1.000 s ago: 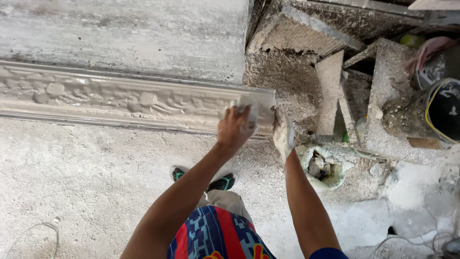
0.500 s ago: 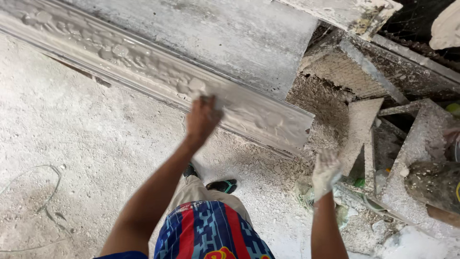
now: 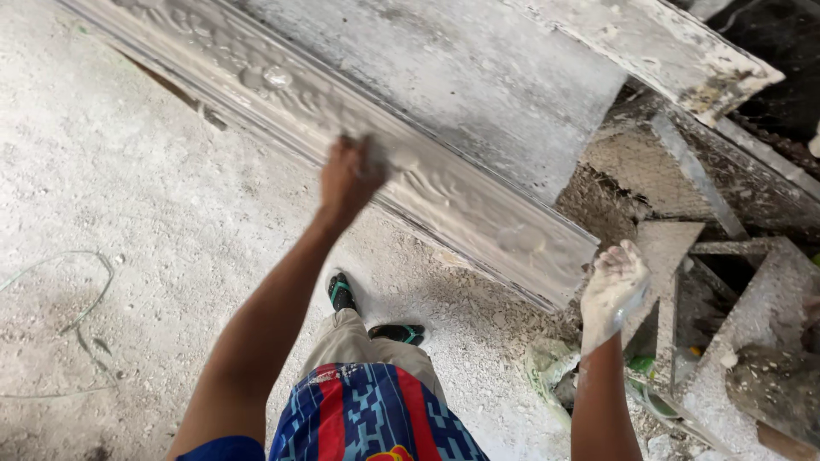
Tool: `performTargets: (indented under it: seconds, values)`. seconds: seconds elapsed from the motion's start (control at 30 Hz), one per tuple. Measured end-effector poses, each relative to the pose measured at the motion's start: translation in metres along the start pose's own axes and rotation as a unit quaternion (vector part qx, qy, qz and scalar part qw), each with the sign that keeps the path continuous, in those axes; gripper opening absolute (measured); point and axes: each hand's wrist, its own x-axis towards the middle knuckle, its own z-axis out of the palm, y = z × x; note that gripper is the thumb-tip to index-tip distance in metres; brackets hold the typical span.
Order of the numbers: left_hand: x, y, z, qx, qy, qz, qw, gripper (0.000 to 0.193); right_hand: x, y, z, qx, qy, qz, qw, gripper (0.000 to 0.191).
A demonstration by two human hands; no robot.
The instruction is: The person scoops a white paste from a bucket and spreads it by hand over a long decorative mold. They then place a bundle of white fibers over the paste and press it into the surface, repeating the process along the length of the mold.
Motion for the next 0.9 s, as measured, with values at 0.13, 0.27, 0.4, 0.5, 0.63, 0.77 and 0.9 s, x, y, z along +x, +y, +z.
performTargets:
  seconds: [0.13,0.27,0.4,0.5,0.63,0.77,0.9]
  values:
    - [-0.001,-0.017,0.013,-0.051,0.207,0.0,0.977,0.045,-0.013,0.022,0.047,-0.028,-0.061,0.034,0.997,0.03]
    - [0.003,-0.039,0.005,-0.129,0.13,-0.029,0.983,0.039,-0.035,0.039,0.081,-0.105,-0.078,0.03,0.991,0.028]
    - [0.012,-0.077,-0.014,-0.152,0.136,-0.009,0.979,0.044,-0.054,0.078,0.128,-0.043,-0.055,0.095,0.993,0.034]
    - [0.029,-0.14,-0.023,-0.185,0.127,-0.008,0.975,0.049,-0.072,0.119,0.182,-0.095,-0.03,0.119,0.988,0.035]
    - [0.045,-0.253,-0.047,-0.107,0.325,0.036,0.939,0.065,-0.111,0.19,0.29,-0.074,-0.049,0.133,0.987,0.028]
    - [0.059,-0.353,-0.094,-0.184,0.218,0.019,0.958,0.056,-0.147,0.264,0.411,-0.1,-0.067,0.193,0.974,0.025]
    - [0.056,-0.429,-0.135,-0.237,0.237,0.008,0.942,0.049,-0.177,0.33,0.525,-0.11,-0.169,0.242,0.949,0.026]
